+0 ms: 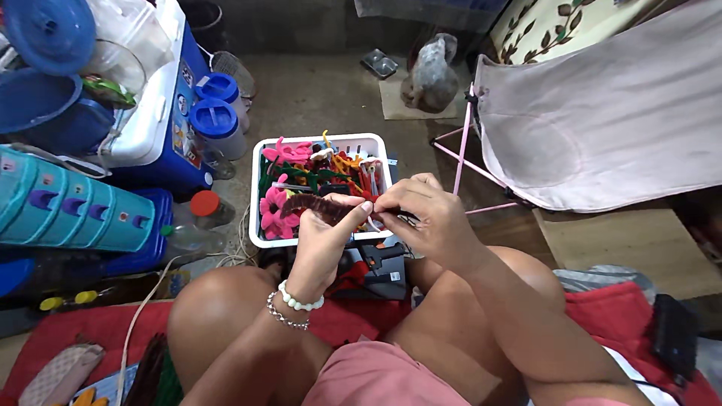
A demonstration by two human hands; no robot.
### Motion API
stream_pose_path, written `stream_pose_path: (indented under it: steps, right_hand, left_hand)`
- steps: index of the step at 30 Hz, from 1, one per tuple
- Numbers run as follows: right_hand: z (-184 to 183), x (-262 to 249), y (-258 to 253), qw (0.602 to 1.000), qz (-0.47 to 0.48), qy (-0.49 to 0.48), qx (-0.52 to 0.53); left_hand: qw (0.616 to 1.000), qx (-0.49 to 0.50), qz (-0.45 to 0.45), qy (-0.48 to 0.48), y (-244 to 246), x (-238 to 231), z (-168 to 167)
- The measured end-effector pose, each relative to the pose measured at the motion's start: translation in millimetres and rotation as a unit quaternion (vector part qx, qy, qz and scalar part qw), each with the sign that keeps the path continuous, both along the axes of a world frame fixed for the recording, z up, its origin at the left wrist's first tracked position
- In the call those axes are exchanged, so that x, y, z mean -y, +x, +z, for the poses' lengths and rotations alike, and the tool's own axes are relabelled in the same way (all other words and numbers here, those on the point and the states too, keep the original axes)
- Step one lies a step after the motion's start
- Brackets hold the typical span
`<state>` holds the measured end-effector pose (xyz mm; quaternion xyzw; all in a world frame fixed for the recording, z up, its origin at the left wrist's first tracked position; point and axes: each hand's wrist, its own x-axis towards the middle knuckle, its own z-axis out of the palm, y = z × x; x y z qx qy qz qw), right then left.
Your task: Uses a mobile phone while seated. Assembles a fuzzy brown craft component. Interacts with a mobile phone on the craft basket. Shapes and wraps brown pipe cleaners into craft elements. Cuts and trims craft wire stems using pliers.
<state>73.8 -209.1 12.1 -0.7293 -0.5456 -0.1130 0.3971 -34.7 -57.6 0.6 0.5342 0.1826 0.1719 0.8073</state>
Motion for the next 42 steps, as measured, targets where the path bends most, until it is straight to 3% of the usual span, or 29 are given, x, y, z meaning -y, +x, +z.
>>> stream_pose_path:
  steps: [5, 14, 21, 32, 39, 42]
  right_hand:
    - [2.4, 6.0, 10.0, 0.997, 0.004, -0.027, 0.068]
    - [5.4, 8.3, 15.7, 0.987, 0.034, -0.046, 0.151]
    - [11.7, 12.6, 16.2, 0.984, 0.064, -0.045, 0.159]
    - [9.9, 12.3, 22.1, 0.977, 0.030, -0.082, 0.195]
    - [10.4, 17.8, 29.7, 0.981, 0.020, -0.096, 0.166]
    - [11.7, 17.1, 26.9, 0.985, 0.032, -0.082, 0.147]
  left_hand:
    - [0.991, -0.015, -0.080, 0.106, -2.0, -10.8, 4.7]
    - [0.946, 0.015, -0.126, 0.299, -1.0, -14.1, -5.7]
    - [0.952, 0.018, -0.189, 0.241, -3.3, -9.4, -2.0]
    - [0.934, 0.004, -0.128, 0.333, -3.9, -5.9, -10.0]
    - [0.941, -0.015, -0.182, 0.283, -5.6, -15.0, 2.9]
    - [0.944, 0.011, -0.152, 0.293, -6.8, -14.4, 0.9]
